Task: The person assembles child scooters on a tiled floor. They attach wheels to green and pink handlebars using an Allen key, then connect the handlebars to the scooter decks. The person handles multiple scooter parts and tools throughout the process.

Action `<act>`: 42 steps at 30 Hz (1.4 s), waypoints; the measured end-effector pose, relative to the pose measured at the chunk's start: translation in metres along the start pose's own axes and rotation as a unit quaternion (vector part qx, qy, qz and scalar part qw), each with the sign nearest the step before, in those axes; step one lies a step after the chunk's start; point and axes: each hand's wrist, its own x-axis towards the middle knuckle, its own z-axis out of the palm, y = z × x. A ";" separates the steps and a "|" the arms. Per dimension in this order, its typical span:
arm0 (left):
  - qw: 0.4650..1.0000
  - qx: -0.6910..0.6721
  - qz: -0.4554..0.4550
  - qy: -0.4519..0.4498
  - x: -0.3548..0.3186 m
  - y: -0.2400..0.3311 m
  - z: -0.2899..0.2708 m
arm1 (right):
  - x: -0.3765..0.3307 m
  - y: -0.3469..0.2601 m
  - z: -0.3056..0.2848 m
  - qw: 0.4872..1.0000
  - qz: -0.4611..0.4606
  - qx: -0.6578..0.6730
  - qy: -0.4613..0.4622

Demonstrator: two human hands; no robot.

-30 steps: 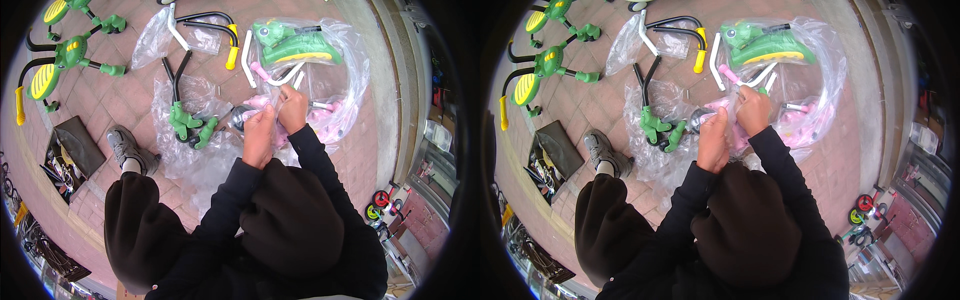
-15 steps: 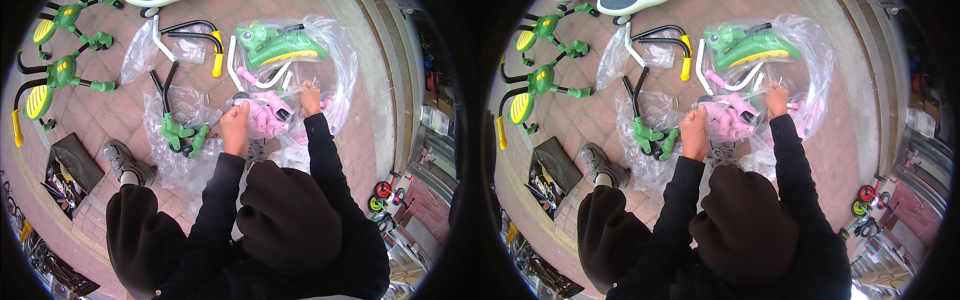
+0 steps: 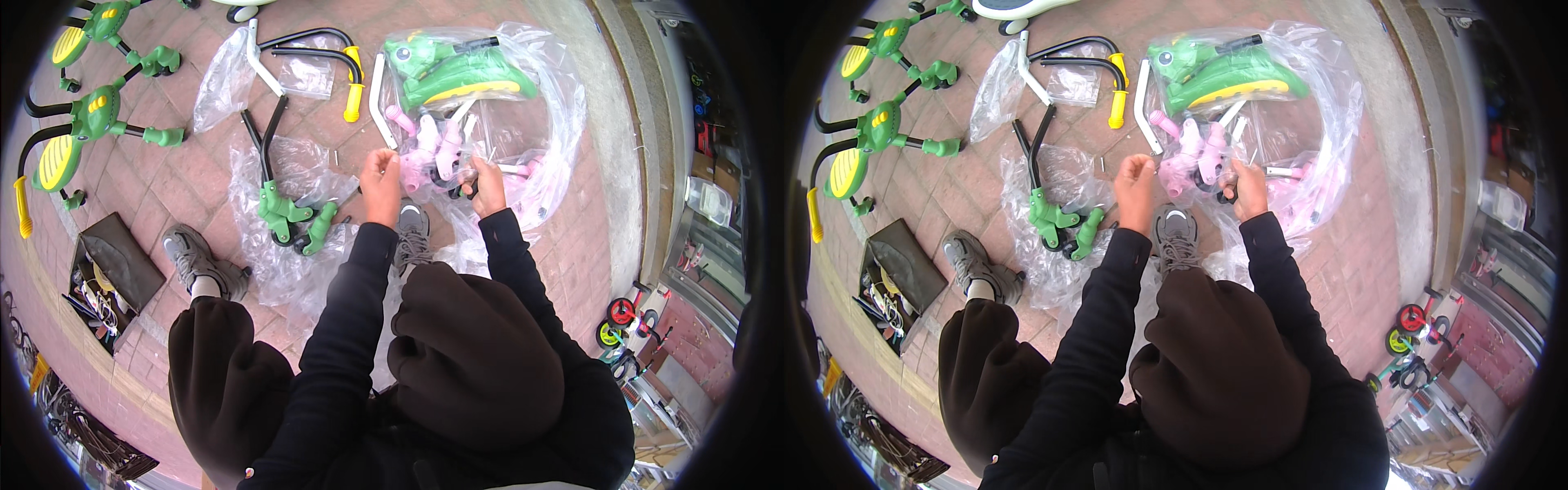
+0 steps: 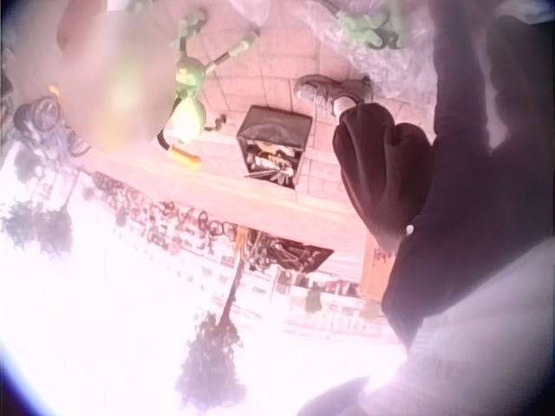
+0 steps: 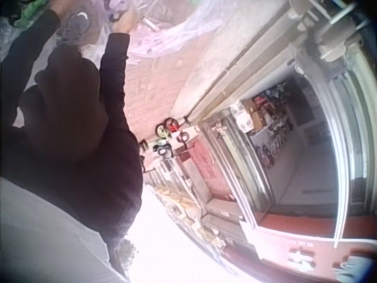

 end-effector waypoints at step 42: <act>0.921 -0.073 -0.363 -0.122 -0.045 -0.049 -0.031 | 0.068 0.001 0.043 0.472 -0.340 -0.789 -0.197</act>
